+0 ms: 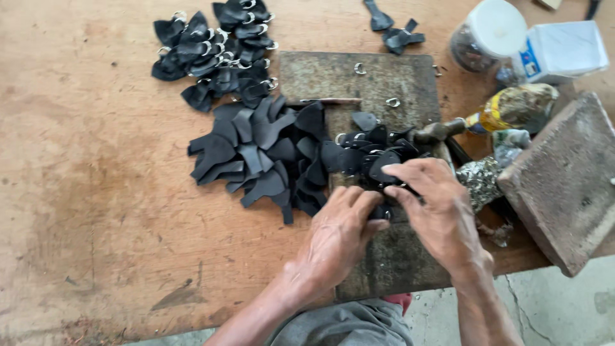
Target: The person attaches metal split rings to small black leather pieces at a workbench, threading a ring through a hole in each piece and hammering it closed with a ball-peen hammer. Finished pieces are set aside in a growing pile while unfinished pieces are taken from a larger pile.
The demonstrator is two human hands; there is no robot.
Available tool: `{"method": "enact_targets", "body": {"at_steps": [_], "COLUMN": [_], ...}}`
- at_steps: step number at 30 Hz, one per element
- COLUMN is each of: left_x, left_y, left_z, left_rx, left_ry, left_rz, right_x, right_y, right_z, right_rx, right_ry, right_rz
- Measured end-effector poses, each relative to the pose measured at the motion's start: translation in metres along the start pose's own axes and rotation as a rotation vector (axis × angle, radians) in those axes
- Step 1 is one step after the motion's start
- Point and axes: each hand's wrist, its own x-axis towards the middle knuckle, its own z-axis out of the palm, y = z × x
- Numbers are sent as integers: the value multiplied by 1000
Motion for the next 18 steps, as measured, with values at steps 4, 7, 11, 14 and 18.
{"method": "enact_targets", "body": {"at_steps": [4,7,11,14,18], "left_x": [-6,-9,-7,2,4], "left_y": [-1,-4,0,2,4], "left_z": [-2,-3,12,24,27], "left_rx": [59,51,150,330,345], "left_ry": [46,44,49,62,-45], "left_rz": [-2,-7,74,263,201], "right_x": [-13,-26,-36,-39,-39], "right_y": [14,22,35,48,68], "right_z": [-2,-11,-16,-11,-3], "right_rx": [-23,-3,-107,-153,-155], "right_ry": [-71,13,85,121,91], "right_rz": [-41,-77,103,236,298]}}
